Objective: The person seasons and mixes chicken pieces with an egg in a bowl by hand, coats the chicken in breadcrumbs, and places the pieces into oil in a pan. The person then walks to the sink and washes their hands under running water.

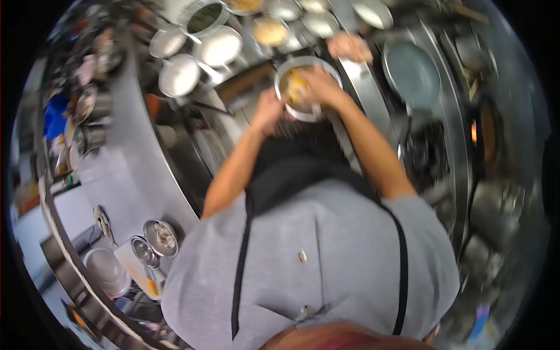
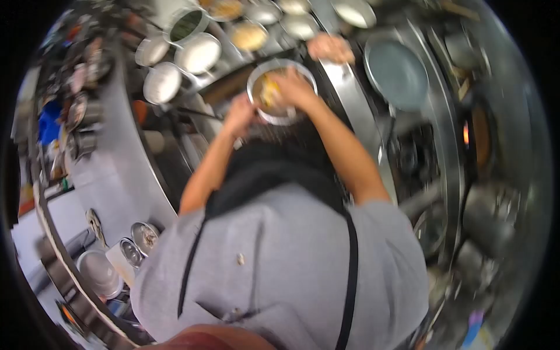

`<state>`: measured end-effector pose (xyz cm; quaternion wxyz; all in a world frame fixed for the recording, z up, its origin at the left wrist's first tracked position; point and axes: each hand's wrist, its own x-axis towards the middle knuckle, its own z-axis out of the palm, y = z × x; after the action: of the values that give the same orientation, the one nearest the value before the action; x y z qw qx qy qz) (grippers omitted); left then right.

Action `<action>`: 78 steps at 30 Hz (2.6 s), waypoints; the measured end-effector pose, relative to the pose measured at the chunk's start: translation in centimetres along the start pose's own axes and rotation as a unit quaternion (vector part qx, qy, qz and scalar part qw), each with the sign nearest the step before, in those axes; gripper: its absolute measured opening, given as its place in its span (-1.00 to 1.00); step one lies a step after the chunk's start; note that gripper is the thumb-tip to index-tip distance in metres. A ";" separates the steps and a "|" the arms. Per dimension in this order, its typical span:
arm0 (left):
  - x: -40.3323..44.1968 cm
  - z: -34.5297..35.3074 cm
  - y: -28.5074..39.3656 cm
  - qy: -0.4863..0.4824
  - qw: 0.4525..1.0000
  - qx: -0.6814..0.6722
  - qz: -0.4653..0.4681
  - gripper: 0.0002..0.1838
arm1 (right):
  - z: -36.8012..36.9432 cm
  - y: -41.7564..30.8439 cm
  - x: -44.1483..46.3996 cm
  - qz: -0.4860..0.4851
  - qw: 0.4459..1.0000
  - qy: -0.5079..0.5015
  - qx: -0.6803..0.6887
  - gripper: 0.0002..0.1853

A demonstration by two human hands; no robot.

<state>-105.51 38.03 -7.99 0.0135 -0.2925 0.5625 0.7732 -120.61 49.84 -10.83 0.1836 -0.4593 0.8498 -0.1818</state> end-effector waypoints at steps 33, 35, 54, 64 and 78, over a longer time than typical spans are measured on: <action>5.4 -1.4 -4.0 -0.258 0.953 0.115 -0.107 -0.82 | 5.7 -2.4 -8.7 0.325 0.925 0.137 0.143 -0.39; 5.4 0.1 -3.9 -0.269 0.950 0.132 -0.084 -0.83 | 5.6 -2.9 -8.5 0.362 0.902 0.236 -0.001 -0.48; 3.7 7.7 -7.6 -0.298 0.937 0.138 -0.119 -0.74 | 6.1 0.9 -15.1 0.367 0.891 0.222 0.151 -0.36; 2.5 8.2 -7.2 -0.254 0.951 0.173 -0.035 -0.81 | 5.5 1.5 -14.2 0.337 0.897 0.278 0.070 -0.68; 3.6 4.8 -7.0 -0.147 0.985 0.078 -0.048 -0.76 | 2.5 1.8 -12.8 0.247 0.938 0.138 0.202 -0.50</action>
<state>-108.11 43.73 -14.78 0.1559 -0.1999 0.5985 0.7599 -114.20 61.29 -11.98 0.1932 -0.1586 0.8987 -0.3603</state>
